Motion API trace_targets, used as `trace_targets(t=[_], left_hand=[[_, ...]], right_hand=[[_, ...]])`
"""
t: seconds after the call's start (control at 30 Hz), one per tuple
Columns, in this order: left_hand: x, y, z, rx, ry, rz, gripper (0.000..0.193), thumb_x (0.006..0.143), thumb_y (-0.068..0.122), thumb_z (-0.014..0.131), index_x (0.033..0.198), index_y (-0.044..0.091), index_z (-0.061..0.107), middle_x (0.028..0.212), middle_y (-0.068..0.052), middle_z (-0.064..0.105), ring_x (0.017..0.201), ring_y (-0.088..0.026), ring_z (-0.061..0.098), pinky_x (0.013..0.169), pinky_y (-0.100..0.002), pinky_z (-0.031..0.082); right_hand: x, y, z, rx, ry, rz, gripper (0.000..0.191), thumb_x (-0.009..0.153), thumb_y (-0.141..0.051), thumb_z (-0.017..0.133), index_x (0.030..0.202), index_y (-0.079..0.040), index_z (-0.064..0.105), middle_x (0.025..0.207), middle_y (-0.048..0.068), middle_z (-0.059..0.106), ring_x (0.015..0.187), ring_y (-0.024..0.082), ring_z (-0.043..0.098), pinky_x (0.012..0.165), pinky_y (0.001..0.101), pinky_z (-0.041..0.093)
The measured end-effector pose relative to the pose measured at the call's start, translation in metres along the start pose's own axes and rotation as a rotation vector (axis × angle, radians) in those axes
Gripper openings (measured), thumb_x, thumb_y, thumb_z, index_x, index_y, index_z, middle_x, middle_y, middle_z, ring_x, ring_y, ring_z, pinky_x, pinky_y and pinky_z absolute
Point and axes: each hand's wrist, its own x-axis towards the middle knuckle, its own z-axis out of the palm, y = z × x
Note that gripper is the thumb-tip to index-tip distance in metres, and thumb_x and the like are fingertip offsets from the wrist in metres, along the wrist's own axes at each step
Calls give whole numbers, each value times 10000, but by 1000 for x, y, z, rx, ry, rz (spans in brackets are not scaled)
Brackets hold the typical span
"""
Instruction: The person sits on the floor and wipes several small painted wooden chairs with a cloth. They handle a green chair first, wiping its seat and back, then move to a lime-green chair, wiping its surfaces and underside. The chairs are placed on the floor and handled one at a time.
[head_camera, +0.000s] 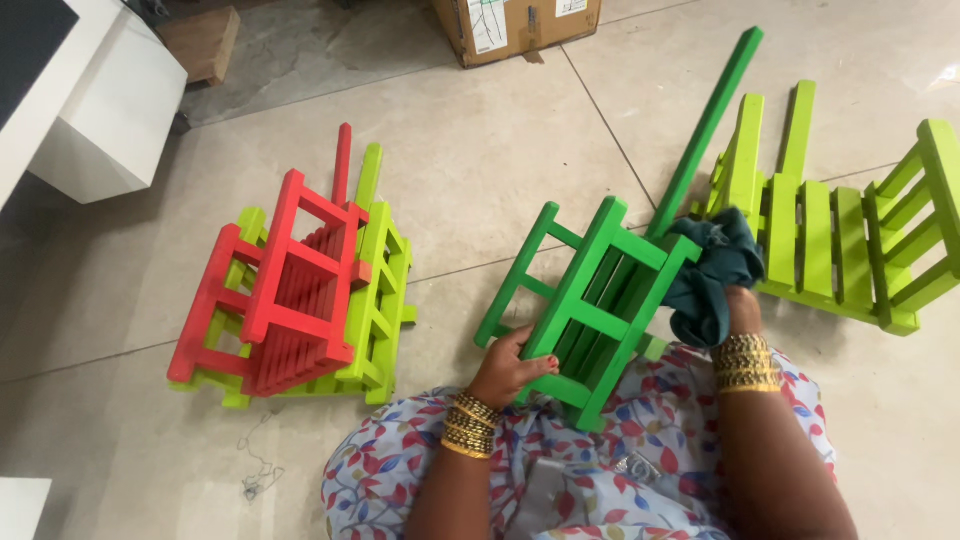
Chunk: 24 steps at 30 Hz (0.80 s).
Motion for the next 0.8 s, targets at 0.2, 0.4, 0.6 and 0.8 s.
trace_targets(t=[0.2,0.4,0.6,0.8], left_hand=[[-10,-2,-18,-11,-15,-16,554,918,51,731,1437,-14,548,977,-57,702,891,-133,690,846,-326,604],[-15,-3,-29,-43,-35,3,567,927,70,744,1450,-34,552,944,-43,674,895,-150,676,893,-340,586],[-29,23,-33,-25,-92,-140,599,882,74,762,1427,-22,530,1172,-74,694,1066,-155,678,974,-345,555],[-19,52,3,504,178,97,660,835,102,762,1444,29,516,1225,-98,691,1066,-159,659,911,-320,540]], right_hand=[[-19,11,-18,100,-97,135,527,874,-65,625,1398,-67,569,1297,168,652,1153,323,658,944,395,542],[-43,-12,10,33,-308,196,550,873,-89,620,1415,-41,540,1339,167,625,1166,297,642,951,393,539],[-78,-76,79,-574,-500,-443,531,867,-117,632,1385,-56,531,1333,167,571,1194,330,565,974,436,488],[-69,-78,82,-1117,-477,-884,538,871,-192,697,1361,-32,541,1287,197,557,1185,391,532,944,481,480]])
